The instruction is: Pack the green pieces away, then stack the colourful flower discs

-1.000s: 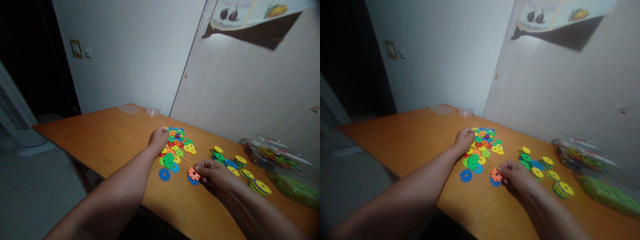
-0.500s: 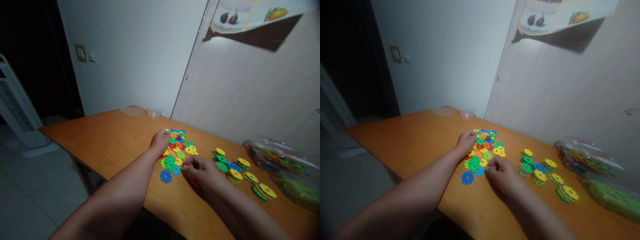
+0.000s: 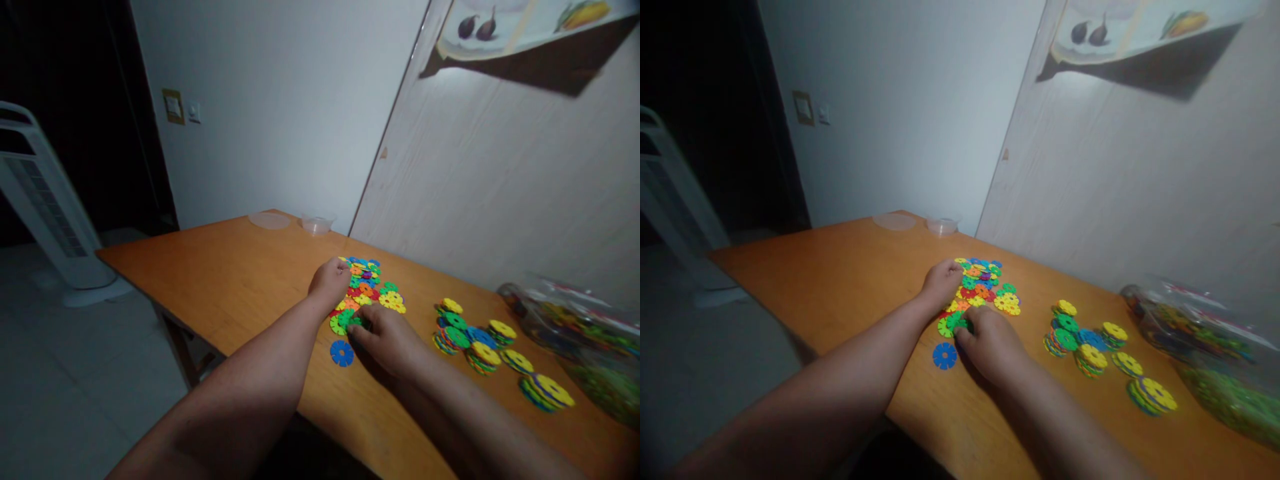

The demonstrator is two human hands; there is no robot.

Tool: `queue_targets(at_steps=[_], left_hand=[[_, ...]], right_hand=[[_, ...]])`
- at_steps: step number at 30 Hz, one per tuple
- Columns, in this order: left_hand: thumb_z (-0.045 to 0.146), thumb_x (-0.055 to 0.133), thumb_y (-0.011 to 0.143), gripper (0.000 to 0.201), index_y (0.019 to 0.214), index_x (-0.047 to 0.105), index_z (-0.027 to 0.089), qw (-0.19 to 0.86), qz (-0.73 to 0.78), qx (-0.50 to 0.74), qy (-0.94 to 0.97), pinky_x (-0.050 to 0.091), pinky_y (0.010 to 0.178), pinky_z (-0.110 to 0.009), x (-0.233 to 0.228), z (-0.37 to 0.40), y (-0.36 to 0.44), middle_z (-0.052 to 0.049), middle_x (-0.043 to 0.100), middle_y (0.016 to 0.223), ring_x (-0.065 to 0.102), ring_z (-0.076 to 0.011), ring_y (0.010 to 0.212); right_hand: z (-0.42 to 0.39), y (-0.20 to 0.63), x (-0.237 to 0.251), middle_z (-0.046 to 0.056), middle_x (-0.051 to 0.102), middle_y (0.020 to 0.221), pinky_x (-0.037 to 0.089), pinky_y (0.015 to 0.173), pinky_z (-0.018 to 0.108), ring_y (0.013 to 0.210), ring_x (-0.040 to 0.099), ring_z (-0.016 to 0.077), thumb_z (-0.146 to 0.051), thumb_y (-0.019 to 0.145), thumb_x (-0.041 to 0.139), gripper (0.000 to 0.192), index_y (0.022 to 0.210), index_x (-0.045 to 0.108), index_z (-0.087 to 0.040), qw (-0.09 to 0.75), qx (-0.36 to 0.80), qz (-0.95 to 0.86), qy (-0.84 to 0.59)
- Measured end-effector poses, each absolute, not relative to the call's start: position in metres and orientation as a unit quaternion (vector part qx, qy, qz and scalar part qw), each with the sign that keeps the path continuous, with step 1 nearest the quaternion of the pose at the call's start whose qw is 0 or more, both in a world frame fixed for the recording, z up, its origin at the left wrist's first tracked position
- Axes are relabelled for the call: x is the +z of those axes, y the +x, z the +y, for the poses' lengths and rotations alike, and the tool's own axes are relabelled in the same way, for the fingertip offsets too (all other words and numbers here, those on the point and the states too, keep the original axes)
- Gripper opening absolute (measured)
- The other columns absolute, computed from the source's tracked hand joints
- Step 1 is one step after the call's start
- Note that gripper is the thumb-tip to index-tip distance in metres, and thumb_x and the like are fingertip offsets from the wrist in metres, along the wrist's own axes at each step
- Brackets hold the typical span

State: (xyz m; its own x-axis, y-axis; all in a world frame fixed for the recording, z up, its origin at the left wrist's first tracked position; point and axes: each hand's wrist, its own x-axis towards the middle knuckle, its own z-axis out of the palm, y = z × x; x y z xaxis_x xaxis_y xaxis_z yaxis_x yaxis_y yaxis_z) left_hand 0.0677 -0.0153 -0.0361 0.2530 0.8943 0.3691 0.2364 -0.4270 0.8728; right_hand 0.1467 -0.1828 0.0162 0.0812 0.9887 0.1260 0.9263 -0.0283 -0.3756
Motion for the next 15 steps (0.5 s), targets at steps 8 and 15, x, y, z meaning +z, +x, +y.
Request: queue_targets(at_steps=[8,15], left_hand=[[0.026,0.055,0.082,0.015,0.083,0.068,0.020,0.352,0.395,0.463,0.711,0.039,0.060,-0.024,-0.033,-0.018,0.067,0.000,0.068,0.076,0.059,-0.0150,0.070],[0.027,0.055,0.081,0.015,0.083,0.069,0.020,0.343,0.409,0.457,0.711,0.040,0.060,-0.024,-0.033,-0.016,0.066,-0.001,0.069,0.078,0.059,-0.0162,0.072]], right_hand=[[-0.216,0.191,0.016,0.002,0.064,0.069,0.039,0.056,0.028,0.062,0.056,0.0167,-0.044,0.089,0.052,0.026,0.082,0.062,-0.021,0.331,0.236,-0.565,-0.718],[-0.206,0.170,0.008,0.001,0.062,0.070,0.033,0.054,0.027,0.062,0.054,0.0158,-0.044,0.085,0.061,0.022,0.083,0.061,-0.022,0.250,0.132,-0.602,-0.747]])
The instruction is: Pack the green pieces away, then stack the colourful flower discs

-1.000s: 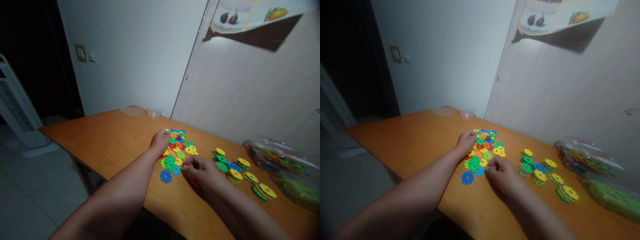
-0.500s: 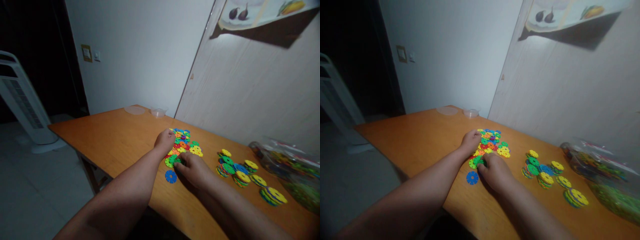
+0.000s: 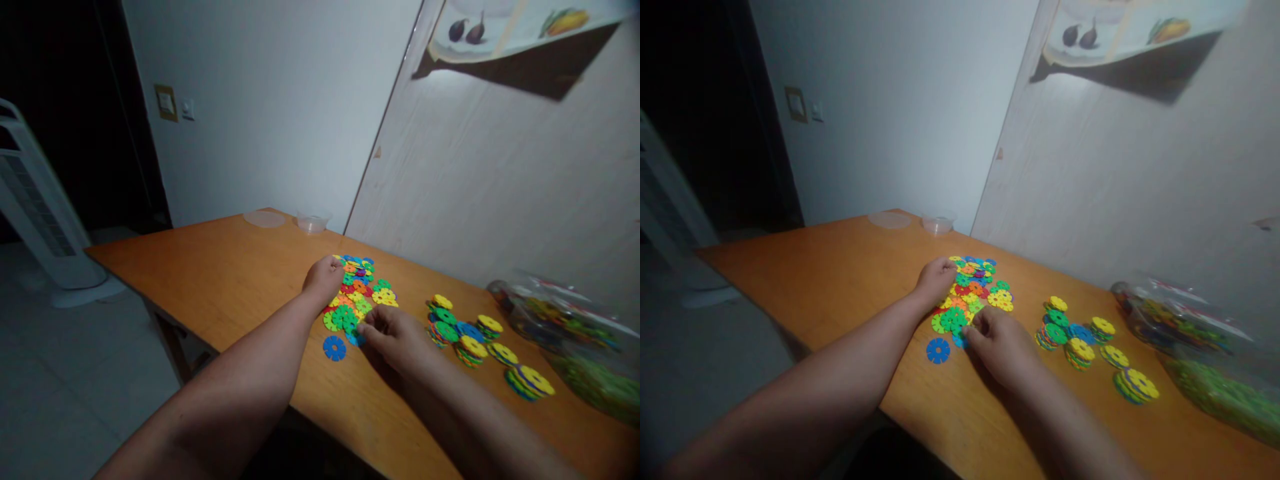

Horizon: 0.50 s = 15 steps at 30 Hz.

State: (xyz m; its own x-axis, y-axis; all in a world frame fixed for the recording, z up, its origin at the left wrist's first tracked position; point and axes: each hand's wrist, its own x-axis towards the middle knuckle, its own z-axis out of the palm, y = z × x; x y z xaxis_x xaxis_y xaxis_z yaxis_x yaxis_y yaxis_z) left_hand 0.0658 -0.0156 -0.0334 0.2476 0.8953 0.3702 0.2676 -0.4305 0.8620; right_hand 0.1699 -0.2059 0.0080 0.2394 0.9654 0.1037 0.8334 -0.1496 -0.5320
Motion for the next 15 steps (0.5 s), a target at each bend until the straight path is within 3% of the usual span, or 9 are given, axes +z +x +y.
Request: queue_targets(at_steps=[4,8,15], left_hand=[[0.028,0.054,0.082,0.017,0.084,0.069,0.020,0.340,0.404,0.459,0.714,0.040,0.060,-0.025,-0.037,-0.013,0.067,-0.002,0.069,0.078,0.060,-0.0166,0.073],[0.029,0.055,0.083,0.018,0.087,0.070,0.020,0.343,0.402,0.459,0.714,0.040,0.061,-0.025,-0.038,-0.013,0.068,-0.002,0.070,0.080,0.061,-0.0164,0.074],[0.027,0.055,0.082,0.015,0.082,0.068,0.020,0.337,0.394,0.466,0.717,0.040,0.062,-0.024,-0.035,-0.016,0.067,-0.001,0.069,0.078,0.060,-0.0157,0.073]], right_hand=[[-0.192,0.153,0.012,0.006,0.066,0.087,0.032,0.058,0.027,0.071,0.056,0.0178,-0.049,0.080,0.068,0.030,0.092,0.063,-0.021,0.181,0.061,-0.629,-0.754],[-0.187,0.143,0.015,0.007,0.065,0.085,0.030,0.059,0.028,0.073,0.055,0.0185,-0.042,0.081,0.065,0.022,0.083,0.062,-0.021,0.133,0.036,-0.639,-0.757],[-0.193,0.158,0.023,0.002,0.065,0.077,0.031,0.056,0.027,0.065,0.055,0.0165,-0.035,0.076,0.067,0.023,0.094,0.062,-0.022,0.193,0.097,-0.609,-0.764]])
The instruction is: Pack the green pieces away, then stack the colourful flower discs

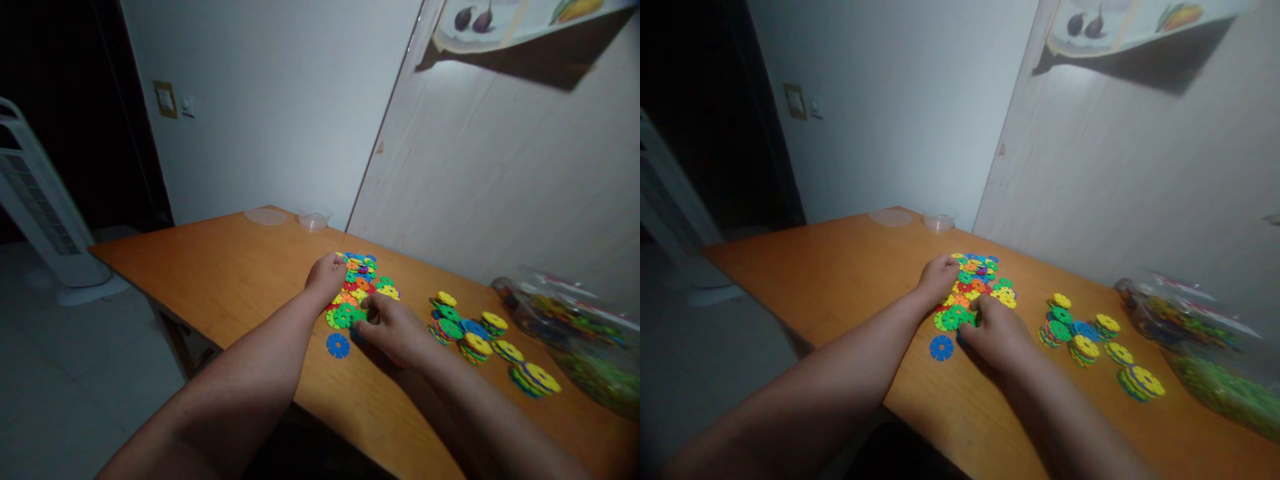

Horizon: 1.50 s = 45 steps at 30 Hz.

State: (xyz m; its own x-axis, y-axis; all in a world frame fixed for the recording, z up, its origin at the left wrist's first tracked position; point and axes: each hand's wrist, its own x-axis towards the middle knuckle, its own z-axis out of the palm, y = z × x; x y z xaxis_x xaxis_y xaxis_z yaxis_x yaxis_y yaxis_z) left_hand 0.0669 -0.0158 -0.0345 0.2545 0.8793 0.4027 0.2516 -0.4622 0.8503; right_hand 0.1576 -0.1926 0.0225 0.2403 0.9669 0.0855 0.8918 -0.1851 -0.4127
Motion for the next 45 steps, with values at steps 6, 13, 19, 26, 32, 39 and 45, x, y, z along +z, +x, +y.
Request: queue_targets(at_steps=[6,13,19,26,32,39,45], left_hand=[[0.025,0.056,0.079,0.012,0.080,0.067,0.020,0.359,0.406,0.460,0.703,0.038,0.059,-0.024,-0.033,-0.017,0.068,0.000,0.067,0.074,0.059,-0.0156,0.070],[0.025,0.056,0.079,0.014,0.080,0.069,0.020,0.350,0.406,0.456,0.710,0.040,0.060,-0.024,-0.030,-0.017,0.065,-0.001,0.069,0.077,0.059,-0.0164,0.072],[0.025,0.055,0.080,0.014,0.080,0.069,0.020,0.339,0.412,0.451,0.715,0.038,0.059,-0.024,-0.030,-0.017,0.065,-0.002,0.069,0.077,0.059,-0.0169,0.072],[0.027,0.057,0.081,0.017,0.085,0.071,0.020,0.348,0.411,0.447,0.714,0.039,0.061,-0.025,-0.032,-0.017,0.065,-0.002,0.069,0.079,0.058,-0.0168,0.072],[0.028,0.056,0.083,0.017,0.084,0.070,0.020,0.333,0.410,0.445,0.723,0.038,0.060,-0.025,-0.032,-0.017,0.065,-0.002,0.069,0.080,0.059,-0.0169,0.073],[0.027,0.054,0.083,0.015,0.083,0.068,0.021,0.337,0.394,0.455,0.724,0.038,0.060,-0.024,-0.030,-0.022,0.066,0.000,0.068,0.076,0.057,-0.0149,0.069],[0.027,0.055,0.080,0.014,0.080,0.065,0.018,0.413,0.325,0.439,0.729,0.034,0.054,-0.023,-0.017,-0.034,0.069,0.002,0.060,0.066,0.052,-0.0124,0.061]], right_hand=[[-0.233,0.200,0.028,0.002,0.065,0.076,0.037,0.058,0.028,0.067,0.055,0.0175,-0.032,0.076,0.066,0.016,0.088,0.063,-0.022,0.243,0.143,-0.595,-0.753],[-0.257,0.201,0.016,0.003,0.066,0.076,0.038,0.058,0.029,0.068,0.057,0.0184,-0.032,0.075,0.070,0.018,0.090,0.065,-0.022,0.207,0.139,-0.594,-0.765],[-0.253,0.197,0.016,0.003,0.065,0.074,0.036,0.055,0.029,0.065,0.057,0.0182,-0.035,0.076,0.070,0.020,0.090,0.064,-0.023,0.195,0.126,-0.595,-0.769],[-0.234,0.187,0.021,0.004,0.067,0.081,0.037,0.057,0.028,0.068,0.057,0.0182,-0.043,0.079,0.068,0.022,0.086,0.063,-0.023,0.191,0.101,-0.623,-0.752],[-0.200,0.168,0.018,0.003,0.066,0.072,0.029,0.052,0.028,0.062,0.054,0.0174,-0.055,0.076,0.070,0.033,0.077,0.060,-0.023,0.115,0.099,-0.615,-0.774],[-0.185,0.172,0.008,-0.001,0.062,0.070,0.030,0.052,0.026,0.060,0.051,0.0148,-0.038,0.068,0.076,0.027,0.078,0.057,-0.022,0.163,0.166,-0.606,-0.761],[-0.189,0.174,0.003,-0.006,0.050,0.061,0.033,0.051,0.024,0.054,0.042,0.0100,-0.036,0.070,0.071,0.026,0.075,0.049,-0.022,0.392,0.301,-0.549,-0.674]])
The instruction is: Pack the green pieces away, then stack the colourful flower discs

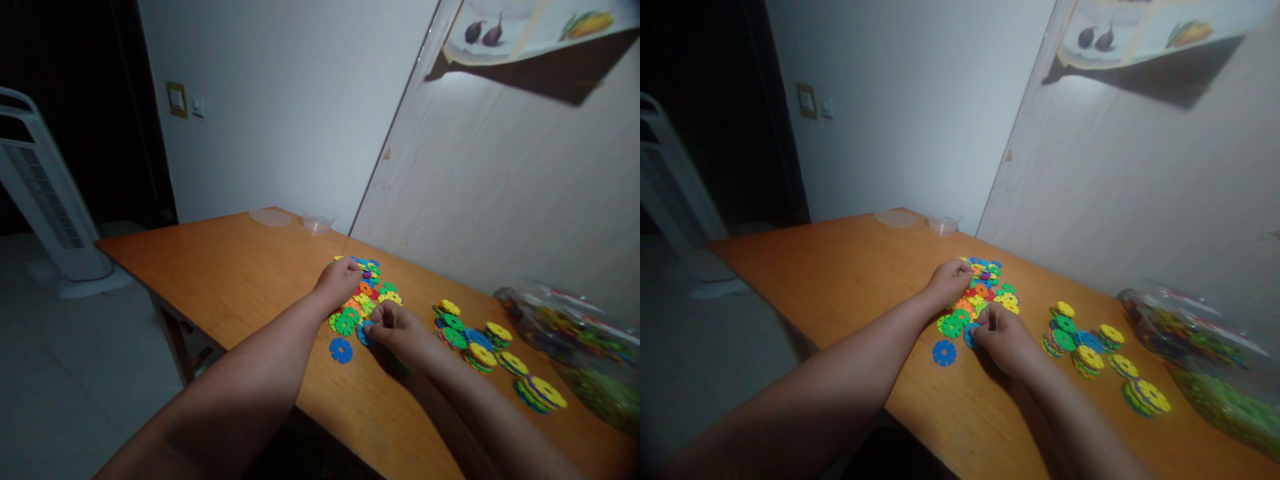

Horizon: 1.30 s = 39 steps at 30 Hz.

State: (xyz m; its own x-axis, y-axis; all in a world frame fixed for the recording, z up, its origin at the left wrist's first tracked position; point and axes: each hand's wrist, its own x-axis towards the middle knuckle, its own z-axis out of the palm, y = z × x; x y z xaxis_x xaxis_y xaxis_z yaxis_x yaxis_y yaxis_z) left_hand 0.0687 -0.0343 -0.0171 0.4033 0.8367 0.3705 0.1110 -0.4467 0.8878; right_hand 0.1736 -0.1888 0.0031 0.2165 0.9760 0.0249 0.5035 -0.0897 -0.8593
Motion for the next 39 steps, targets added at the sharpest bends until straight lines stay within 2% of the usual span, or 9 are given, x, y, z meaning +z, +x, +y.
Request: queue_targets(at_steps=[4,7,10,14,19,23,28,33,39], left_hand=[[0.035,0.057,0.081,0.024,0.068,0.059,0.015,0.500,0.212,0.358,0.760,0.036,0.054,-0.022,-0.002,-0.051,0.065,0.002,0.055,0.062,0.049,-0.0103,0.059],[0.032,0.064,0.076,0.018,0.076,0.062,0.014,0.563,0.153,0.285,0.761,0.039,0.057,-0.021,0.003,-0.062,0.062,0.001,0.059,0.068,0.053,-0.0101,0.063],[0.023,0.065,0.071,0.018,0.087,0.062,0.014,0.619,0.150,0.261,0.725,0.038,0.055,-0.020,0.003,-0.065,0.060,0.001,0.060,0.070,0.053,-0.0090,0.060],[0.019,0.065,0.070,0.023,0.091,0.058,0.016,0.669,0.144,0.257,0.683,0.038,0.051,-0.020,0.001,-0.067,0.060,0.002,0.059,0.069,0.052,-0.0085,0.055],[0.024,0.069,0.073,0.023,0.091,0.057,0.016,0.685,0.128,0.218,0.684,0.040,0.054,-0.020,0.006,-0.072,0.057,0.002,0.061,0.070,0.055,-0.0084,0.056],[0.033,0.070,0.076,0.025,0.091,0.059,0.016,0.659,0.147,0.236,0.699,0.041,0.055,-0.021,0.010,-0.072,0.056,0.000,0.063,0.072,0.056,-0.0096,0.059],[0.030,0.069,0.077,0.019,0.083,0.059,0.015,0.624,0.188,0.319,0.688,0.039,0.054,-0.020,0.009,-0.064,0.059,0.000,0.061,0.071,0.054,-0.0089,0.060],[0.028,0.065,0.078,0.015,0.078,0.059,0.015,0.578,0.216,0.379,0.690,0.038,0.055,-0.020,0.004,-0.057,0.063,0.001,0.060,0.065,0.053,-0.0091,0.059],[0.030,0.060,0.079,0.016,0.071,0.055,0.017,0.564,0.255,0.415,0.666,0.038,0.051,-0.020,0.000,-0.050,0.066,0.003,0.054,0.057,0.049,-0.0087,0.051]], right_hand=[[-0.190,0.181,0.008,-0.005,0.054,0.059,0.033,0.048,0.024,0.049,0.045,0.0106,-0.044,0.070,0.073,0.033,0.081,0.053,-0.021,0.527,0.314,-0.465,-0.638],[-0.192,0.185,0.010,-0.003,0.057,0.059,0.037,0.048,0.025,0.050,0.048,0.0120,-0.048,0.070,0.075,0.035,0.084,0.058,-0.021,0.554,0.272,-0.451,-0.645],[-0.195,0.186,0.009,0.000,0.063,0.068,0.042,0.053,0.026,0.057,0.054,0.0142,-0.048,0.076,0.071,0.034,0.093,0.064,-0.020,0.517,0.230,-0.491,-0.663],[-0.200,0.185,0.012,0.004,0.069,0.081,0.045,0.063,0.030,0.072,0.060,0.0187,-0.044,0.079,0.069,0.043,0.113,0.066,-0.018,0.406,0.129,-0.572,-0.700],[-0.213,0.188,0.026,0.004,0.069,0.082,0.045,0.064,0.030,0.074,0.061,0.0194,-0.040,0.083,0.065,0.029,0.103,0.067,-0.019,0.302,0.083,-0.621,-0.718],[-0.235,0.199,0.027,0.005,0.070,0.086,0.048,0.069,0.032,0.078,0.063,0.0207,-0.042,0.083,0.066,0.025,0.095,0.066,-0.020,0.287,0.102,-0.618,-0.725],[-0.260,0.212,0.009,0.007,0.068,0.094,0.048,0.076,0.036,0.087,0.062,0.0237,-0.046,0.080,0.069,0.031,0.098,0.069,-0.021,0.254,0.084,-0.623,-0.735],[-0.263,0.214,0.000,0.007,0.067,0.092,0.046,0.074,0.037,0.087,0.060,0.0241,-0.046,0.082,0.069,0.029,0.097,0.071,-0.022,0.205,0.101,-0.636,-0.737],[-0.255,0.199,0.012,0.007,0.068,0.093,0.045,0.073,0.035,0.086,0.061,0.0229,-0.048,0.084,0.066,0.028,0.096,0.070,-0.023,0.239,0.073,-0.631,-0.735]])
